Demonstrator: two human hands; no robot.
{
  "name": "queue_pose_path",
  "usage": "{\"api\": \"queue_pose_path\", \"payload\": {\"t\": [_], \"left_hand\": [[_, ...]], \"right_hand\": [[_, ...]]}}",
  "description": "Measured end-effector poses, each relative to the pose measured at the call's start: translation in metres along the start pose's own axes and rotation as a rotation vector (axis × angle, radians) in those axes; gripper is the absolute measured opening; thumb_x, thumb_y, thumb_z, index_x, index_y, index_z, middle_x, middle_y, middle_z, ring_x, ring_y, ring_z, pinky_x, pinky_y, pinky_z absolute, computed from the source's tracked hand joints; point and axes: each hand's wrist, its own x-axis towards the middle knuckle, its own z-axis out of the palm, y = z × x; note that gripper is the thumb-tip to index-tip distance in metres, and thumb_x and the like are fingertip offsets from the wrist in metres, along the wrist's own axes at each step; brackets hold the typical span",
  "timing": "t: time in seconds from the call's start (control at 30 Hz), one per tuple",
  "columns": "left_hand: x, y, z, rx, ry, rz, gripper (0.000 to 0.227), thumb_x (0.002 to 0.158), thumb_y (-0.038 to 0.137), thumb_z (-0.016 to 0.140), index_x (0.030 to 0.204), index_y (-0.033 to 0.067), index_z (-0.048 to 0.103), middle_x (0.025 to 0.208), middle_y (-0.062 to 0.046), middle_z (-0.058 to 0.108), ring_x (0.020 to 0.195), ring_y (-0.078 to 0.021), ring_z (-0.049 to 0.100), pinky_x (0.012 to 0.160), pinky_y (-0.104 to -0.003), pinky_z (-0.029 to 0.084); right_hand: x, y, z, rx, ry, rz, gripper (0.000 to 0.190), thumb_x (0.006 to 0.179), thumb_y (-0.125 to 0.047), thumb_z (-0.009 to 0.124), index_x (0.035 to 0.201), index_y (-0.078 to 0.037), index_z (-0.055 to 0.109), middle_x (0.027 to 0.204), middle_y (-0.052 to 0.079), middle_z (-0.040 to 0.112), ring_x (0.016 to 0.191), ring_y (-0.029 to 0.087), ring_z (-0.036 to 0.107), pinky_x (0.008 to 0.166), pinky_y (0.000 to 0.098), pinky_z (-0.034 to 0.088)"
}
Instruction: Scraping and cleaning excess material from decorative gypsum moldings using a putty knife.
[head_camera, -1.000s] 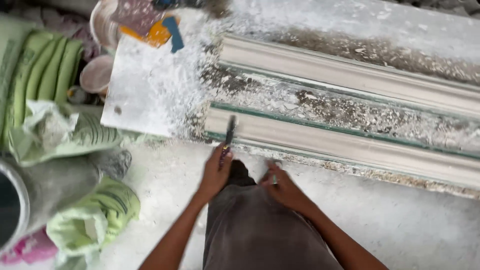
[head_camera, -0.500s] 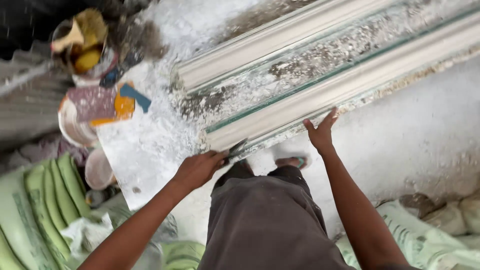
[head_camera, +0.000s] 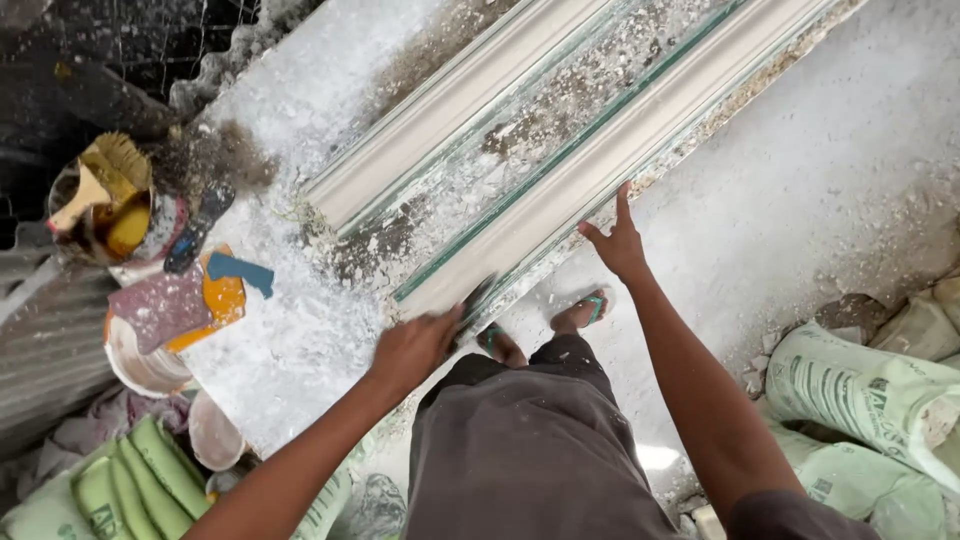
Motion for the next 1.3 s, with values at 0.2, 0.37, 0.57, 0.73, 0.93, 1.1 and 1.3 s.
{"api": "queue_pose_path", "payload": {"t": [0.2, 0.37, 0.57, 0.73, 0.93, 1.1, 1.3], "left_hand": [[-0.019, -0.010, -0.012, 0.121, -0.288, -0.193, 0.036, 0.106, 0.036, 0.052, 0.142, 0.0303, 0.059, 0.088, -0.011, 0.074, 0.066, -0.0284, 0.074, 0.061, -0.044, 0.058], [0.107, 0.046, 0.016, 0.067, -0.077, 0.063, 0.033, 0.106, 0.024, 0.049, 0.136, 0.0220, 0.063, 0.076, -0.015, 0.071, 0.065, -0.0365, 0.069, 0.058, -0.051, 0.052], [0.040, 0.009, -0.003, 0.007, 0.038, 0.093, 0.033, 0.100, 0.026, 0.056, 0.129, 0.0180, 0.069, 0.080, -0.017, 0.073, 0.064, -0.0385, 0.069, 0.056, -0.052, 0.054], [-0.003, -0.002, -0.028, 0.074, -0.075, -0.031, 0.035, 0.098, 0.028, 0.057, 0.129, 0.0160, 0.068, 0.082, -0.018, 0.073, 0.065, -0.0384, 0.070, 0.057, -0.052, 0.055], [0.148, 0.045, 0.016, 0.164, -0.143, 0.047, 0.044, 0.116, 0.035, 0.038, 0.114, 0.0067, 0.070, 0.071, -0.016, 0.069, 0.058, -0.0329, 0.065, 0.057, -0.052, 0.054], [0.128, 0.028, 0.016, 0.111, -0.056, 0.081, 0.037, 0.110, 0.038, 0.043, 0.111, 0.0151, 0.072, 0.079, -0.019, 0.071, 0.070, -0.0417, 0.069, 0.063, -0.057, 0.055], [0.022, 0.017, -0.003, 0.215, -0.169, -0.095, 0.038, 0.099, 0.030, 0.052, 0.135, 0.0191, 0.061, 0.085, -0.020, 0.072, 0.068, -0.0408, 0.071, 0.060, -0.056, 0.056]], "right_hand": [[0.006, 0.023, 0.013, -0.015, 0.071, -0.107, 0.112, 0.090, -0.034, 0.080, 0.167, -0.009, 0.003, 0.171, 0.022, 0.021, 0.155, 0.035, 0.031, 0.119, 0.0431, 0.039], [0.007, 0.023, 0.005, -0.059, 0.086, -0.100, 0.112, 0.088, -0.034, 0.085, 0.165, -0.008, 0.008, 0.171, 0.020, 0.021, 0.157, 0.035, 0.026, 0.124, 0.0441, 0.031], [0.014, 0.021, -0.002, 0.003, 0.086, -0.123, 0.112, 0.087, -0.033, 0.084, 0.166, -0.007, 0.008, 0.172, 0.019, 0.018, 0.156, 0.037, 0.023, 0.124, 0.0438, 0.028], [0.015, 0.044, 0.017, 0.031, 0.138, -0.211, 0.113, 0.087, -0.031, 0.084, 0.167, -0.005, 0.009, 0.171, 0.021, 0.023, 0.159, 0.037, 0.026, 0.124, 0.0428, 0.032], [0.002, 0.015, 0.011, 0.118, 0.125, -0.173, 0.105, 0.088, -0.023, 0.085, 0.162, -0.004, 0.014, 0.171, 0.023, 0.020, 0.154, 0.031, 0.035, 0.110, 0.0385, 0.050], [0.003, 0.022, 0.014, 0.289, 0.085, -0.044, 0.116, 0.084, -0.023, 0.082, 0.170, -0.013, 0.005, 0.167, 0.019, 0.039, 0.129, 0.033, 0.066, 0.109, 0.0365, 0.052], [0.015, 0.048, 0.027, 0.425, 0.191, -0.052, 0.140, 0.079, -0.021, 0.088, 0.154, -0.003, -0.029, 0.160, 0.030, 0.028, 0.145, 0.032, 0.040, 0.103, 0.0383, 0.054]]}}
